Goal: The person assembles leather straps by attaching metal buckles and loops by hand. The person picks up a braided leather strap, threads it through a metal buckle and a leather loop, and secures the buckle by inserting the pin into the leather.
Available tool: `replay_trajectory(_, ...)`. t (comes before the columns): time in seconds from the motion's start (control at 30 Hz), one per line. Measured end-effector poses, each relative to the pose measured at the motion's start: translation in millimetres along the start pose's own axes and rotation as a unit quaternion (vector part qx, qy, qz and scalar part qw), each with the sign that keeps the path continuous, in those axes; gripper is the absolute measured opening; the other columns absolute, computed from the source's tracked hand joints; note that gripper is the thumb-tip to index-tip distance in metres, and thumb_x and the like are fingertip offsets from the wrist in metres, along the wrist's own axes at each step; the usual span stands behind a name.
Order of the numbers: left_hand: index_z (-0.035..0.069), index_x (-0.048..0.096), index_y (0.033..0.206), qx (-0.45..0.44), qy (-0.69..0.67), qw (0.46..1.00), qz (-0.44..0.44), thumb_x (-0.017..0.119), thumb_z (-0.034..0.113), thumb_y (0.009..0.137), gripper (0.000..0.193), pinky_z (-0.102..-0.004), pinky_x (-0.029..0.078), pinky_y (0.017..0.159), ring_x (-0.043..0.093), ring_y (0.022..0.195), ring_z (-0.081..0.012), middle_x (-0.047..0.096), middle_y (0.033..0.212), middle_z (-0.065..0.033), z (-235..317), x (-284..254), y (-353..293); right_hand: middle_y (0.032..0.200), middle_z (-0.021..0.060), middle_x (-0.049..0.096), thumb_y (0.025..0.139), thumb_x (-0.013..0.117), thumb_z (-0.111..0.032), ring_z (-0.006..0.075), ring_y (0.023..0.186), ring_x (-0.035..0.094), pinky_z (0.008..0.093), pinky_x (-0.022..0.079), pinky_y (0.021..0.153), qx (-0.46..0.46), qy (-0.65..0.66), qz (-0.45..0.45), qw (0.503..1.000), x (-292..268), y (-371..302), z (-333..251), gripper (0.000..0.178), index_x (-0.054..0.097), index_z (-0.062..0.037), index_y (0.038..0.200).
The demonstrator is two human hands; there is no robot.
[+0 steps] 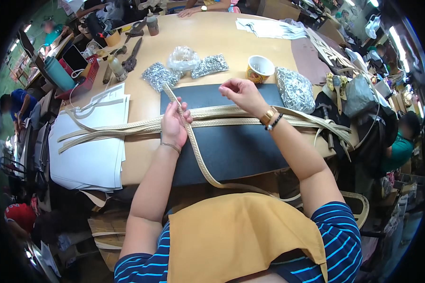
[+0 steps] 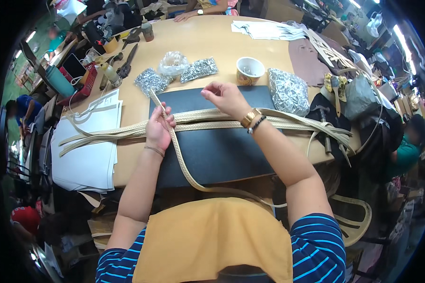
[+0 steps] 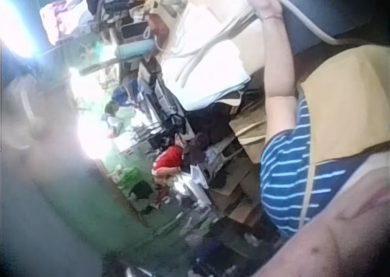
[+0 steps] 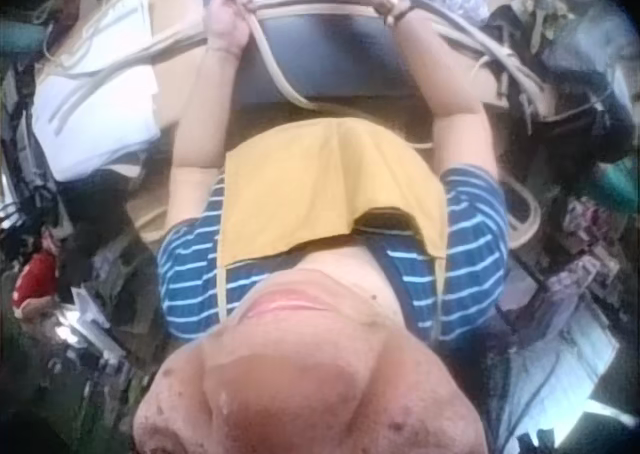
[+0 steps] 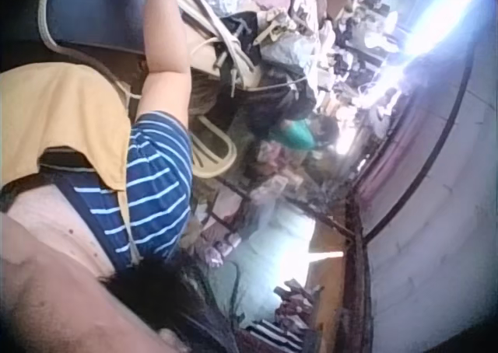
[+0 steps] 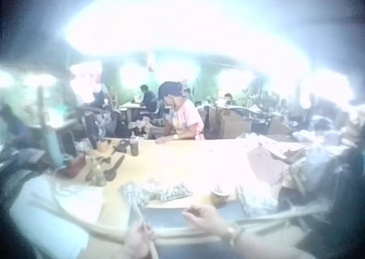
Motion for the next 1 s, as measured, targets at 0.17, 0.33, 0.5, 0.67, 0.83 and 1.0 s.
replay_trajectory(0.17, 0.011, 0.046, 0.107, 0.009, -0.024, 1.000, -0.014, 0.040, 0.024, 0.102, 0.015, -0.0239, 0.038, 0.055, 0.043, 0.063, -0.0095, 0.047, 0.080, -0.0011, 0.9, -2.7, 0.4, 0.080, 0.0026, 0.068, 0.091, 0.067, -0.021, 0.0073, 0.073, 0.061, 0.0241, 0.051, 0.069, -0.022, -0.103, -0.005, 0.994, -3.6, 65.0, 10.0, 0.024, 0.069, -0.0006, 0.101)
replay_trajectory(0.33, 0.012, 0.045, 0.106, 0.012, 0.031, 0.999, -0.014, 0.041, 0.024, 0.102, 0.014, -0.0245, 0.038, 0.054, 0.042, 0.059, -0.0095, 0.046, 0.078, -0.0008, 3.7, 2.5, 1.9, 0.094, 0.0119, 0.072, 0.089, 0.063, -0.023, 0.0241, 0.089, 0.069, 0.0351, 0.053, 0.081, -0.064, -0.157, -0.001, 0.985, 32.7, 138.8, -5.5, 0.021, 0.071, -0.0080, 0.103)
replay_trajectory(0.5, 0.016, 0.039, 0.077, -0.032, -0.079, 0.990, -0.109, 0.036, 0.029, 0.095, 0.022, -0.0234, 0.034, 0.050, 0.035, 0.052, -0.0078, 0.033, 0.061, 0.0039, 9.9, 13.8, 1.7, 0.100, 0.0124, 0.071, 0.091, 0.051, -0.021, 0.0292, 0.095, 0.067, 0.0396, 0.052, 0.085, -0.068, -0.311, -0.032, 0.948, 74.0, 189.9, -2.4, 0.025, 0.070, -0.0121, 0.105)
replay_trajectory(0.67, 0.016, 0.034, 0.070, -0.097, -0.245, 0.944, -0.197, 0.040, 0.030, 0.093, 0.027, -0.0230, 0.030, 0.045, 0.030, 0.046, -0.0067, 0.029, 0.055, 0.0056, 12.4, 26.8, -1.3, 0.101, 0.0122, 0.070, 0.090, 0.053, -0.026, 0.0302, 0.096, 0.066, 0.0402, 0.052, 0.084, -0.033, -0.286, 0.008, 0.958, 89.7, 203.9, 0.3, 0.024, 0.070, -0.0124, 0.099)
replay_trajectory(0.83, 0.015, 0.034, 0.071, -0.078, -0.241, 0.947, -0.198, 0.042, 0.031, 0.092, 0.028, -0.0233, 0.031, 0.046, 0.031, 0.047, -0.0068, 0.029, 0.056, 0.0053, 19.5, 21.9, -1.6, 0.093, 0.0115, 0.069, 0.091, 0.054, -0.032, 0.0298, 0.094, 0.065, 0.0458, 0.049, 0.082, -0.257, -0.405, -0.119, 0.870, 164.6, 167.5, -60.0, 0.025, 0.070, -0.0135, 0.095)
replay_trajectory(1.0, 0.015, 0.035, 0.072, -0.066, -0.223, 0.955, -0.186, 0.043, 0.031, 0.092, 0.027, -0.0233, 0.031, 0.046, 0.031, 0.047, -0.0071, 0.030, 0.057, 0.0052, 16.2, 21.2, 2.1, 0.089, 0.0122, 0.070, 0.089, 0.058, -0.026, 0.0297, 0.089, 0.067, 0.0431, 0.053, 0.081, -0.216, -0.358, -0.060, 0.906, 173.0, 166.0, -41.1, 0.021, 0.070, -0.0125, 0.099)
Point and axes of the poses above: each hand's wrist, its own y-axis towards the middle knuckle, its own x-axis out of the palm, z = x × y, the point moved 8 cm from there along y, towards the middle knuckle
